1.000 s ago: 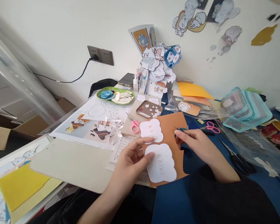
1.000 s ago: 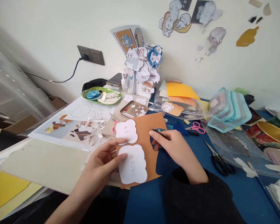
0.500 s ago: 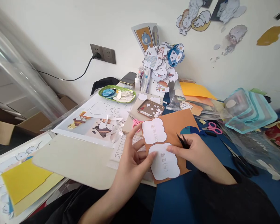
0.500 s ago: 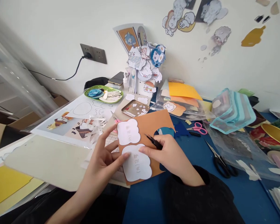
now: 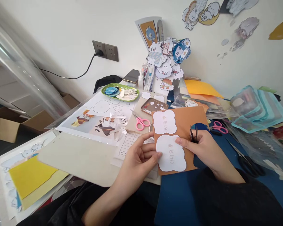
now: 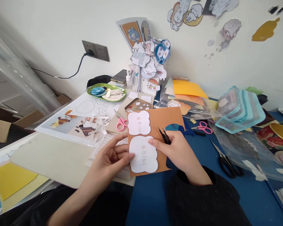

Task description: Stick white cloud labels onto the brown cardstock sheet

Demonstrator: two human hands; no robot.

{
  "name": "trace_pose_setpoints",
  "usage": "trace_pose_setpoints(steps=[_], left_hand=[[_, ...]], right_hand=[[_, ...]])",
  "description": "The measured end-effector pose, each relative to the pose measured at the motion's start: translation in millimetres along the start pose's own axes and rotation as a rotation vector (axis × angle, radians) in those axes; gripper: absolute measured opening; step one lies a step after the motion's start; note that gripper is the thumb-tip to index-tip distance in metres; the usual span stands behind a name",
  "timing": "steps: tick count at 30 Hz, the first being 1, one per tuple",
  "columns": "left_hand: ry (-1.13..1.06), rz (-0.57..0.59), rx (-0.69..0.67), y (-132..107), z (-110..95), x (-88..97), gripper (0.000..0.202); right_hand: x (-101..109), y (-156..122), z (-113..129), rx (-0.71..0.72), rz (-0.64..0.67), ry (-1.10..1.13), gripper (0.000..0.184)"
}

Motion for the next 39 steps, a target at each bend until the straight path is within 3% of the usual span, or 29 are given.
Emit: trace_pose_setpoints(steps=[10, 16, 21, 28, 32, 35, 39], left_hand=[[0.045, -0.044, -0.09, -2, 1, -1.2, 0.07], [0.146, -0.114, -0.162, -4, 3, 1.8, 0.011], [0.243, -0.111, -0.116, -3, -1, -0.2, 0.014], [0.287, -0.134, -0.092, -2, -3, -1.6, 0.019], [0.237, -0.117, -0.087, 0, -3, -2.7, 0.019], [0.254, -0.132, -0.095, -1, -3, -2.5, 0.019], [0.3, -0.15, -0.114, -3, -1, -0.7, 0.02]], right_hand=[[0, -2, 4, 0.041, -0.156, -0.109, 0.041], [0, -1, 1, 0.019, -0.045, -0.169, 0.051], [-1, -1, 0, 0.0, -0.096, -0.266, 0.064], [1, 2, -4, 0.013, 0.043, -0.229, 0.048], [1, 1, -2, -0.012, 0.036, -0.224, 0.042], [-2, -1, 6, 0.006, 0.105, -0.162, 0.029], [-4, -2, 11, -0.026, 0.111, -0.184, 0.027]])
Point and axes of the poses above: each hand's wrist, its own y-axis towards the middle knuckle, its own x-axis out of the back of the hand, z = x × y, the point moved 1 cm from there along y, towards the middle knuckle, and after that the axes turned 8 degrees about z, right-handed, at the moved point
